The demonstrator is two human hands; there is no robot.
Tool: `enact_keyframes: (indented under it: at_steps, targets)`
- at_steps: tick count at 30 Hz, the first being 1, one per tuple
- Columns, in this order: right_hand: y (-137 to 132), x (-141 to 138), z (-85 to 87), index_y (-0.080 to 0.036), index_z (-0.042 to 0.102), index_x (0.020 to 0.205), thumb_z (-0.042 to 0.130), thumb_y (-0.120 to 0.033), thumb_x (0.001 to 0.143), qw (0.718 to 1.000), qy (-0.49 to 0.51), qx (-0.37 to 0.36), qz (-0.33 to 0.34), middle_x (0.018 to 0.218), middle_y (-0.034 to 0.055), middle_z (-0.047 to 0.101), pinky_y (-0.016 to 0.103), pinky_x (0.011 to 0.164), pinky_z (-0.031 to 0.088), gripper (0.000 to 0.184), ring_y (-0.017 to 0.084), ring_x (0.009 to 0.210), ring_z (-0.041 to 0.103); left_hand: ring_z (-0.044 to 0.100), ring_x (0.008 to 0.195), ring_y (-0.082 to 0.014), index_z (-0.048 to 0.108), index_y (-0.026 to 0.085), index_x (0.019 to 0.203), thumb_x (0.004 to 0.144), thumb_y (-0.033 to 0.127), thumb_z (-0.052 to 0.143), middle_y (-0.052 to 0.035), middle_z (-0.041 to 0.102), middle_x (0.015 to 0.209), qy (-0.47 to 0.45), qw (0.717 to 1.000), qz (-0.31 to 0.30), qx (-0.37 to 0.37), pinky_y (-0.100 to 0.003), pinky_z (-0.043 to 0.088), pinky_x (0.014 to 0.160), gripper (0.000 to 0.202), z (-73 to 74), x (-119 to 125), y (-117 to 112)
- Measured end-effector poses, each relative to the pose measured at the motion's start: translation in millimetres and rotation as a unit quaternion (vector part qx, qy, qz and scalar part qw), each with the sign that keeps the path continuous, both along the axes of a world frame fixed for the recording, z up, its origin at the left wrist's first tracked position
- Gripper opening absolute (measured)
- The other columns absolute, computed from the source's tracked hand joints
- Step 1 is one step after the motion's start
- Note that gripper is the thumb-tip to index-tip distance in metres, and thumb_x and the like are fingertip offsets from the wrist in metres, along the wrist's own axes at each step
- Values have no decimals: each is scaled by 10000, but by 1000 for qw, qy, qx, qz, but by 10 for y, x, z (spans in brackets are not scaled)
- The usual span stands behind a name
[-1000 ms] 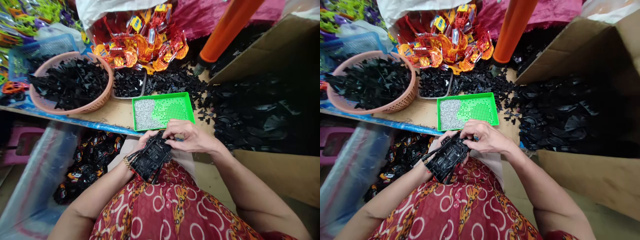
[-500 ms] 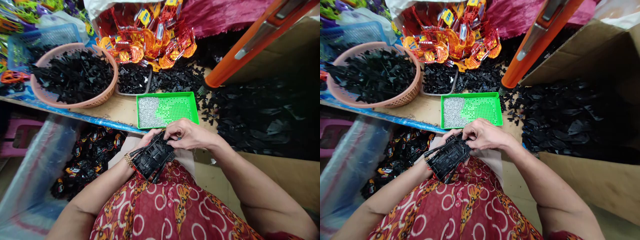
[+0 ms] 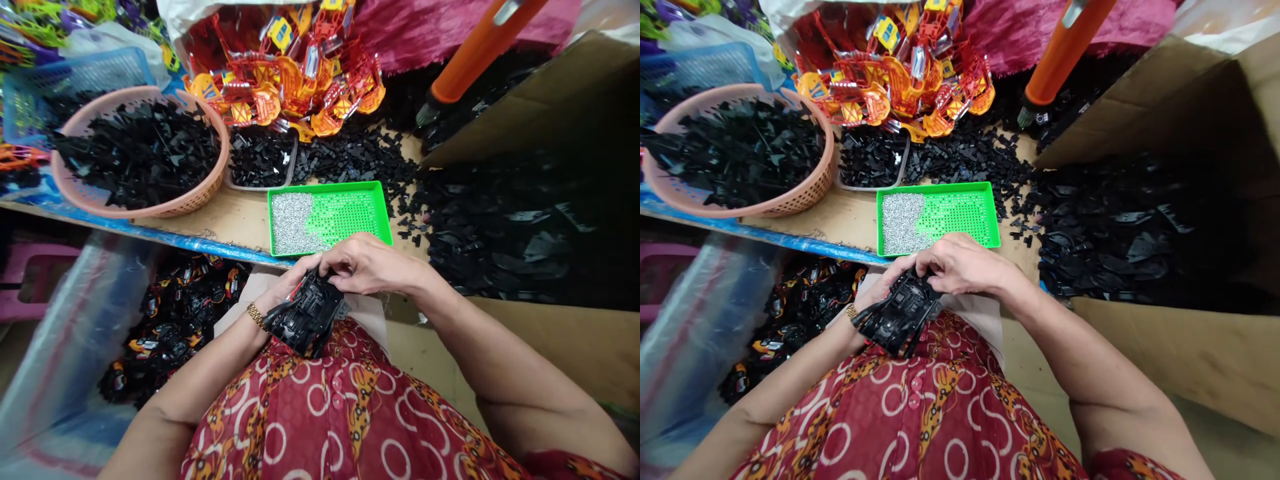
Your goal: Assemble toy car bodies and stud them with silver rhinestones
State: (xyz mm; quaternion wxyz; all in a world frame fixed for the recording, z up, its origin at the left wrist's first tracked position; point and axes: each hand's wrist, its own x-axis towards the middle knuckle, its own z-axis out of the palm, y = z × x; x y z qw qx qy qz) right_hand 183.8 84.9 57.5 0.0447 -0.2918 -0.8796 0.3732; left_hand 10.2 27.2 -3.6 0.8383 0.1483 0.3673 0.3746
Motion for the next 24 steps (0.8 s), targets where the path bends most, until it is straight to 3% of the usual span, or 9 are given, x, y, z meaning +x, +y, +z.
enact_keyframes:
  at_steps: [3,8,10,14,19,22,24]
  targets:
    - [47,59,60,-165,752,871,649,-151,787,999,40,-18,-11,634,-47,595,234,565,326,134,70,553,472,743,988,-309,740,171,928,718,501,804,-45,777,841,-26,999,-24,-8,-386,595,848,396,-32,20,-19]
    - [32,243,34,-129,748,920,630,-170,822,976,151,-5,-157,630,-36,599,219,541,391,158,78,565,515,761,893,-321,753,160,959,694,573,774,-80,784,810,-35,998,-49,-34,-407,610,782,491,-27,-24,-142]
    - [2,299,-28,-133,747,907,638,-164,822,969,167,-3,-183,638,-29,613,223,554,417,142,82,578,536,754,846,-304,765,146,956,699,562,780,-91,787,816,-16,998,-50,-25,-392,598,751,489,-38,-62,-183]
    - [-40,355,-124,-153,746,894,653,-221,859,963,170,-18,-209,624,-29,609,231,545,430,120,89,569,534,679,666,-199,785,126,923,705,481,828,-72,770,799,62,996,-49,38,-307,531,645,419,-29,-152,-207]
    - [-36,449,-77,-161,743,866,673,-228,842,946,195,10,-257,635,-24,619,236,537,447,100,98,569,542,629,717,-161,808,157,996,811,408,787,-52,747,845,133,977,-98,132,-254,484,655,312,96,-242,-159]
    - [53,620,3,-176,745,852,685,-249,847,919,225,64,-317,652,-16,646,252,542,467,95,106,564,557,586,658,-142,813,155,957,833,451,775,-40,718,775,151,965,-135,165,-240,444,612,323,106,-275,-113]
    - [181,768,77,-193,733,852,713,-285,848,869,259,133,-399,672,-10,653,266,533,465,94,112,553,543,599,668,-151,814,153,975,822,478,780,-48,723,784,138,964,-158,164,-252,458,630,360,65,-285,-85]
